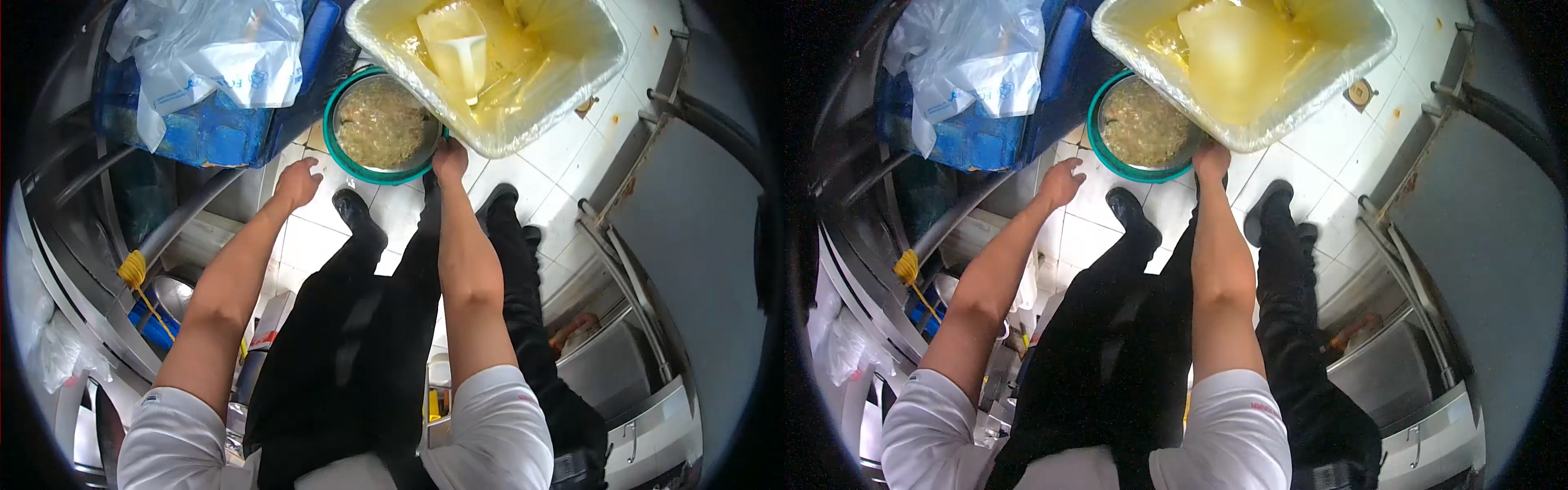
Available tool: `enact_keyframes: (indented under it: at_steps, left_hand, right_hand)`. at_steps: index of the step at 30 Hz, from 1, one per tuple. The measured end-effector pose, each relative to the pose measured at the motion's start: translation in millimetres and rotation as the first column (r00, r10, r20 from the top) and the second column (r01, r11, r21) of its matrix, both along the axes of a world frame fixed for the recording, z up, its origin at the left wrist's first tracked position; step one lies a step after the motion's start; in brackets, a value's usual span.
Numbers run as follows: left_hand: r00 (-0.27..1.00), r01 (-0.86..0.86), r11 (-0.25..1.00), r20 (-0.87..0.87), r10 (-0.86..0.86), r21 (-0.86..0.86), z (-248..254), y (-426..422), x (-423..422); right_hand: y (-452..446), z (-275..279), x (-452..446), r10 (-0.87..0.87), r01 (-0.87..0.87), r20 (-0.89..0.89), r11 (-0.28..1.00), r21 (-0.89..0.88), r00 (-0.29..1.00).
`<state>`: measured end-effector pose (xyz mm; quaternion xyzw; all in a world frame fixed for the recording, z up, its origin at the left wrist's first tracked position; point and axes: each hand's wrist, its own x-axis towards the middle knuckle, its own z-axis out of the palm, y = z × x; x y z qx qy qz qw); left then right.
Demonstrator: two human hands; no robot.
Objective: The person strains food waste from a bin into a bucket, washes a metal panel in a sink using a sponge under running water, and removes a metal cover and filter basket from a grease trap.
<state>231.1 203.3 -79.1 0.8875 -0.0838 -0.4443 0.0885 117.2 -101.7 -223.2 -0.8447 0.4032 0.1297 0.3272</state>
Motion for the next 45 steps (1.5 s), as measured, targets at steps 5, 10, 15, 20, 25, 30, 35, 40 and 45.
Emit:
enact_keyframes:
  at_steps: [5, 10, 15, 20, 25, 30, 35, 40, 45]
  left_hand:
    - [1.0, 0.009, 1.0, 0.014, -0.009, -0.017, 4, -8, 13]
    - [0.998, 0.063, 0.998, -0.013, -0.063, -0.002, 7, -2, 6]
    - [0.998, 0.066, 0.997, -0.001, -0.066, 0.033, 15, -1, 11]
    - [1.0, -0.009, 0.999, -0.029, 0.01, 0.037, 19, -7, 15]
    - [0.998, 0.019, 1.0, 0.056, -0.019, -0.012, -3, -6, 16]
    - [0.996, -0.077, 0.997, 0.034, 0.078, -0.019, -4, -26, 15]
    - [0.979, -0.2, 0.978, 0.015, 0.201, -0.065, -14, -37, 12]
    - [0.952, -0.235, 0.963, 0.169, 0.256, -0.133, -11, -54, 22]
    - [0.934, -0.102, 0.973, 0.317, 0.165, -0.207, -24, -67, 48]
  right_hand:
    - [3, 20, 2, -0.112, 0.101, 0.104, 0.989, 0.104, 0.988]
    - [8, 23, -2, -0.174, 0.159, 0.091, 0.976, 0.151, 0.98]
    - [4, 22, 4, -0.163, 0.15, 0.11, 0.982, 0.118, 0.981]
    - [7, 20, 10, -0.093, 0.081, 0.123, 0.992, 0.099, 0.988]
    - [5, 23, 15, -0.103, 0.094, 0.042, 0.979, 0.179, 0.994]
    - [9, 75, 22, -0.195, 0.19, 0.083, 0.98, 0.068, 0.977]
    - [26, 72, 17, 0.08, -0.035, 0.278, 0.986, -0.162, 0.957]
    - [29, 60, 29, 0.344, -0.276, 0.231, 0.919, -0.28, 0.91]
    - [20, 25, 42, 0.418, -0.336, 0.199, 0.877, -0.342, 0.886]
